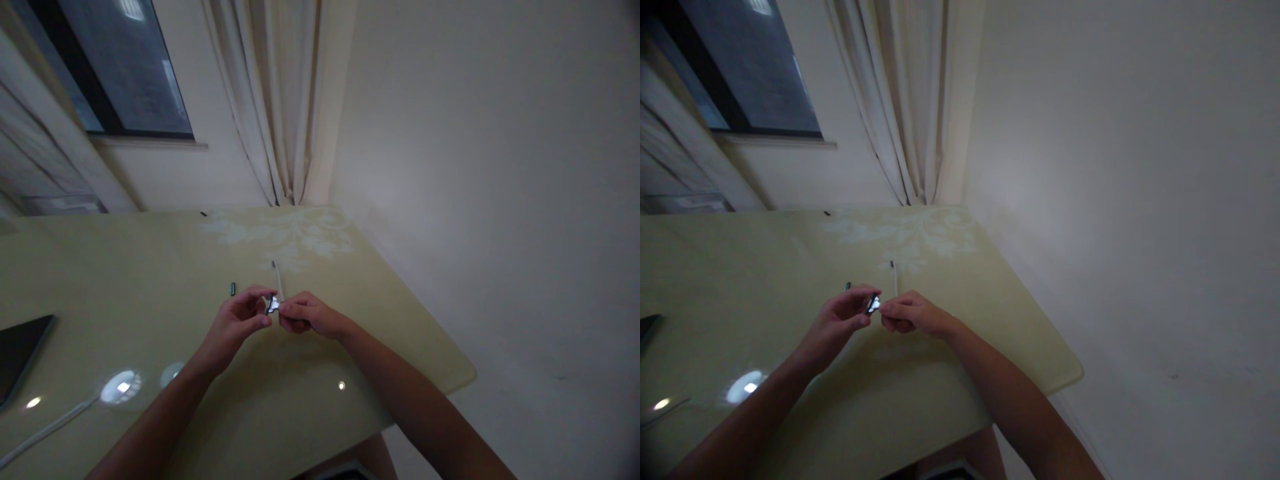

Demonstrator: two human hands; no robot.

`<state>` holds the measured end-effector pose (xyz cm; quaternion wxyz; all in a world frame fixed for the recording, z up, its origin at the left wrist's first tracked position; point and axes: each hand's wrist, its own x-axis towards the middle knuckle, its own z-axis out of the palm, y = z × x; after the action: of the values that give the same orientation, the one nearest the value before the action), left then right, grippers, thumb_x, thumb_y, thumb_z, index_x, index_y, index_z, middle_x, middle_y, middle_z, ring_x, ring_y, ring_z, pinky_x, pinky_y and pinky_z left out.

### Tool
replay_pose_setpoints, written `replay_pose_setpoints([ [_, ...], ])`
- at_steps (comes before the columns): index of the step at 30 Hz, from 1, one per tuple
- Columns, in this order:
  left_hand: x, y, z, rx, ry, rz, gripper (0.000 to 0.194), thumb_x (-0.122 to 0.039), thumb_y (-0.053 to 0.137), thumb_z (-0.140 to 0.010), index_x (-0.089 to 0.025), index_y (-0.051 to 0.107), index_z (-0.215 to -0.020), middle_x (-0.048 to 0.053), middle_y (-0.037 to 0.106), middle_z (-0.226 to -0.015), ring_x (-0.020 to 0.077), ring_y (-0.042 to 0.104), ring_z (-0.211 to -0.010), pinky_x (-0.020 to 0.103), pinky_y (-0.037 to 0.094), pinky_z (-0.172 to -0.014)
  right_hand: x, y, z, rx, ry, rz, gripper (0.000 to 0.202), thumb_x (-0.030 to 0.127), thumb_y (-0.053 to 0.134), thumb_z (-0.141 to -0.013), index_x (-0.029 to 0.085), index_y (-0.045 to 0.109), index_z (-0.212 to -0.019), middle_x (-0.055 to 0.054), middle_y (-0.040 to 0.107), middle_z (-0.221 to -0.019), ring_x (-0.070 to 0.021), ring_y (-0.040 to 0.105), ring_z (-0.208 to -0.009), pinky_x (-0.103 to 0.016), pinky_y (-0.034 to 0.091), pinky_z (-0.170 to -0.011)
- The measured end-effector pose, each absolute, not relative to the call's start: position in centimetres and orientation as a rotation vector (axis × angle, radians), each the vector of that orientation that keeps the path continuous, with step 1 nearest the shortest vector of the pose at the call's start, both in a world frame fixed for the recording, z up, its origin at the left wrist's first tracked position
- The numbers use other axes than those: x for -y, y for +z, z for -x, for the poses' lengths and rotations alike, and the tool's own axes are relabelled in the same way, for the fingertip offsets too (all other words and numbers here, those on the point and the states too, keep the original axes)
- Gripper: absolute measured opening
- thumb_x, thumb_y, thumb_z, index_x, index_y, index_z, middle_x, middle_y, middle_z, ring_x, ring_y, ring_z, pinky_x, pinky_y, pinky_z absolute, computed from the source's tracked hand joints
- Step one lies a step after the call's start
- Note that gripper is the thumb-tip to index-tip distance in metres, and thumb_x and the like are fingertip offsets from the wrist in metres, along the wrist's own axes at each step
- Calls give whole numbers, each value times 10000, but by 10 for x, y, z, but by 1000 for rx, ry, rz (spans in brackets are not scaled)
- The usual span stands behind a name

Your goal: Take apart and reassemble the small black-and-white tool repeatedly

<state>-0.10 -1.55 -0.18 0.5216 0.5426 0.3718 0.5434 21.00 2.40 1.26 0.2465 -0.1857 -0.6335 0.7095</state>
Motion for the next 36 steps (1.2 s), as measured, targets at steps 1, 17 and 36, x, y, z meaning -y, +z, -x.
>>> replay_pose_setpoints([
  [1,16,-1,0,-886,1307,-1297,399,-304,948,-673,-262,831,-1052,24,671,-903,137,565,-771,234,466,-690,-24,13,-210,1731,1930,506,555,637,648,-920,152,585,-658,79,368,-510,-66,287,-466,-258,172,-482],
  [17,17,-2,-1,-856,1392,-1285,402,-281,957,-659,-268,845,-1045,21,647,-902,130,551,-765,234,456,-687,-23,15,-210,1736,1917,483,550,612,644,-933,151,574,-642,79,369,-511,-61,276,-458,-258,167,-475],
  [36,19,2,-3,-837,1374,-1258,396,-281,955,-648,-256,851,-1029,30,663,-892,150,566,-780,251,459,-696,-23,11,-212,1750,1926,431,563,656,630,-946,130,669,-748,81,366,-505,-75,281,-471,-261,175,-483],
])
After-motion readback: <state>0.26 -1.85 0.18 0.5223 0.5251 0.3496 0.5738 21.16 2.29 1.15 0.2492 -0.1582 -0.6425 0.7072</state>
